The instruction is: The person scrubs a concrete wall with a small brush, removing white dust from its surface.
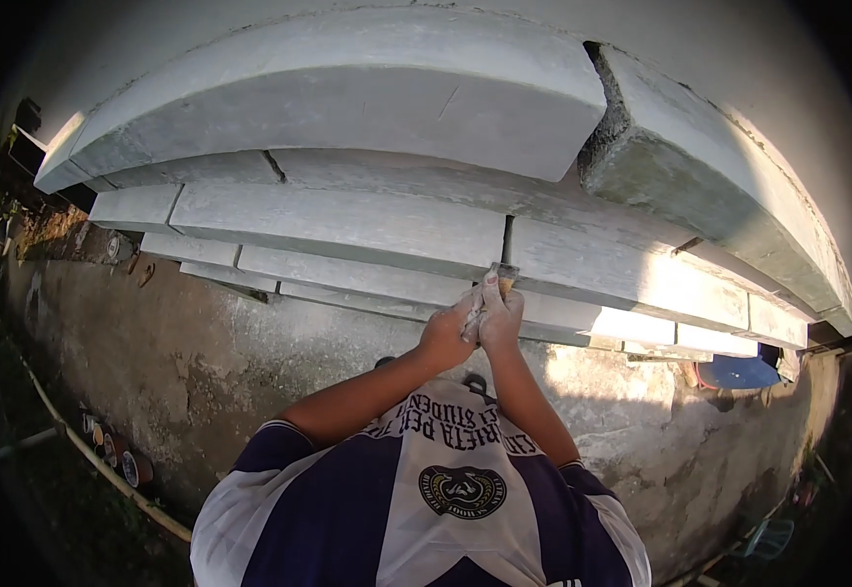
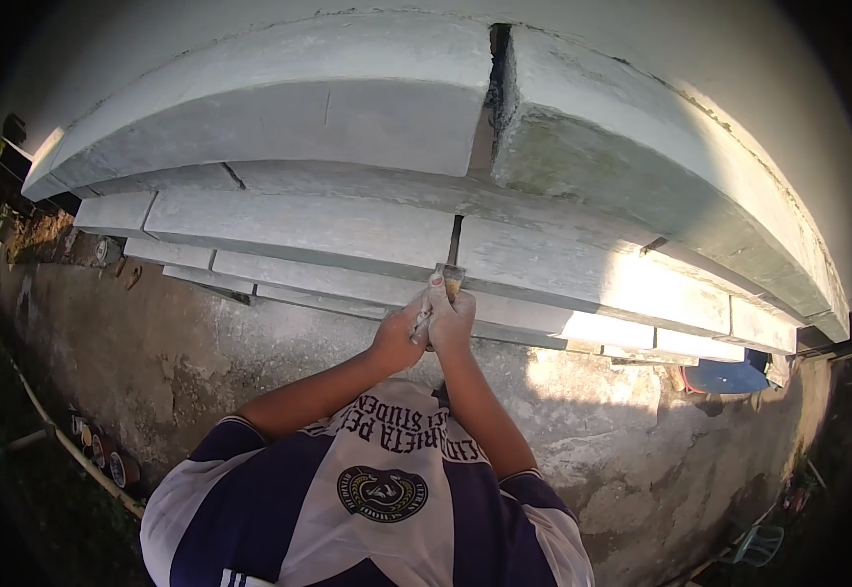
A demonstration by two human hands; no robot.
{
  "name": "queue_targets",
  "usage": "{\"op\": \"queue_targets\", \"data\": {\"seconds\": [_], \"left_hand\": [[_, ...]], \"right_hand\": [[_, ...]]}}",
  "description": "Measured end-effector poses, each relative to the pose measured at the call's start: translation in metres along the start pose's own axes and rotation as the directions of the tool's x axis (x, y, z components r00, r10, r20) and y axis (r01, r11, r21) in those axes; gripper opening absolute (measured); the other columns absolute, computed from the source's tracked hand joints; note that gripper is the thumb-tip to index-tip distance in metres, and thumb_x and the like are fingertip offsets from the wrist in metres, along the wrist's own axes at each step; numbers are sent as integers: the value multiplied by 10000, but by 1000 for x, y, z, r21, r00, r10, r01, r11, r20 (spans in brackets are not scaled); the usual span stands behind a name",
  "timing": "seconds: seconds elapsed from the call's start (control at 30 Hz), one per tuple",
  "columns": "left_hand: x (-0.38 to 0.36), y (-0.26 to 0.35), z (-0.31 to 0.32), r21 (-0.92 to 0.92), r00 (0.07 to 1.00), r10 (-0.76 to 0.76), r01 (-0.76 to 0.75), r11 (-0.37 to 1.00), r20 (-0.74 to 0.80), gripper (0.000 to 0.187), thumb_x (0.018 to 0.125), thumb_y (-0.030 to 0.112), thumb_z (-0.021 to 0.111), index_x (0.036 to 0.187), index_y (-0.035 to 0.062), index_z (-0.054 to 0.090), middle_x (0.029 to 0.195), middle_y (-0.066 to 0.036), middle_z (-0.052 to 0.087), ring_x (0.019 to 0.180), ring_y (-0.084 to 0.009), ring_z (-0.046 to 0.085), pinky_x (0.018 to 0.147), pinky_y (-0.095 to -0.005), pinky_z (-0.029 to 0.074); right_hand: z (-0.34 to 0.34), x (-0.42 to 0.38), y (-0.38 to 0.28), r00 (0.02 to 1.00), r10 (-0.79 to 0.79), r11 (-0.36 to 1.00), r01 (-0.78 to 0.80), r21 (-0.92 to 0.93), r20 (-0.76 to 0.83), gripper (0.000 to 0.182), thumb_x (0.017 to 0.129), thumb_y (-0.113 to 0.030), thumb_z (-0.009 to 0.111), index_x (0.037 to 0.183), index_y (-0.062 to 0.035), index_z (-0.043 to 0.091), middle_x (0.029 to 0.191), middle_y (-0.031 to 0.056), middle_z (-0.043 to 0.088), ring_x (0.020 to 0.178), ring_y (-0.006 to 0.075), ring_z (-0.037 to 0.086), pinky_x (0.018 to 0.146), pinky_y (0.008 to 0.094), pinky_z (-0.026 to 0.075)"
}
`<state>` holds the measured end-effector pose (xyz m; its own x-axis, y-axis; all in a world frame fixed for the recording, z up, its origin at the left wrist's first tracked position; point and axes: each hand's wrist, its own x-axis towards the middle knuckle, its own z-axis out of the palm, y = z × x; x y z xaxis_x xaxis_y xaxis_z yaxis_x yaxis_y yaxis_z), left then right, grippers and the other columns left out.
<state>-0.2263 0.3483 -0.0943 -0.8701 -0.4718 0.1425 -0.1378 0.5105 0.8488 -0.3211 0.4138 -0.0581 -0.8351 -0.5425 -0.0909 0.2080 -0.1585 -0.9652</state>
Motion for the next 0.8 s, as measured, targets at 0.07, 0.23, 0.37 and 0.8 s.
{"op": "queue_targets", "data": {"seconds": [0.07, 0.23, 0.37, 0.8], "left_hand": [[-6, -5, -1, -7, 994, -43, 44, 999, 103, 608, 844, 69, 610, 1431, 91, 451, 1025, -275, 666, 969, -459, 643, 829, -490, 527], [-13, -16, -5, 138, 878, -213, 169, 976, 430, 459, 959, 292, 578, 1383, 131, 508, 1119, -280, 650, 1059, -446, 624, 905, -488, 493], [-13, -42, -6, 216, 820, -251, 159, 963, 514, 422, 987, 395, 550, 1324, 142, 566, 1113, -259, 664, 1064, -405, 636, 921, -465, 485], [-30, -62, -27, 58, 701, -530, 577, 815, 477, 419, 987, 421, 557, 1159, 46, 631, 847, -145, 728, 840, -281, 709, 814, -412, 519]], "right_hand": [[-10, 2, 23, 1000, 19, 1000, -19, 6, 4, 431, 1004, -289, 613, 642, -56, 578, 589, 0, 548, 491, 93, 494, 459, 269, 374], [-48, -17, 61, 974, 222, 962, -209, -178, 53, 421, 994, -324, 622, 687, -36, 630, 611, 16, 581, 557, 101, 545, 508, 268, 414], [-70, -7, 88, 977, 196, 925, -156, -347, 83, 452, 996, -370, 605, 717, -16, 642, 612, 40, 592, 543, 122, 561, 510, 290, 444], [-80, -2, 124, 830, 532, 739, -356, -573, 171, 327, 1065, -405, 420, 1272, -152, 406, 627, 6, 482, 439, 130, 461, 399, 290, 421]]}}
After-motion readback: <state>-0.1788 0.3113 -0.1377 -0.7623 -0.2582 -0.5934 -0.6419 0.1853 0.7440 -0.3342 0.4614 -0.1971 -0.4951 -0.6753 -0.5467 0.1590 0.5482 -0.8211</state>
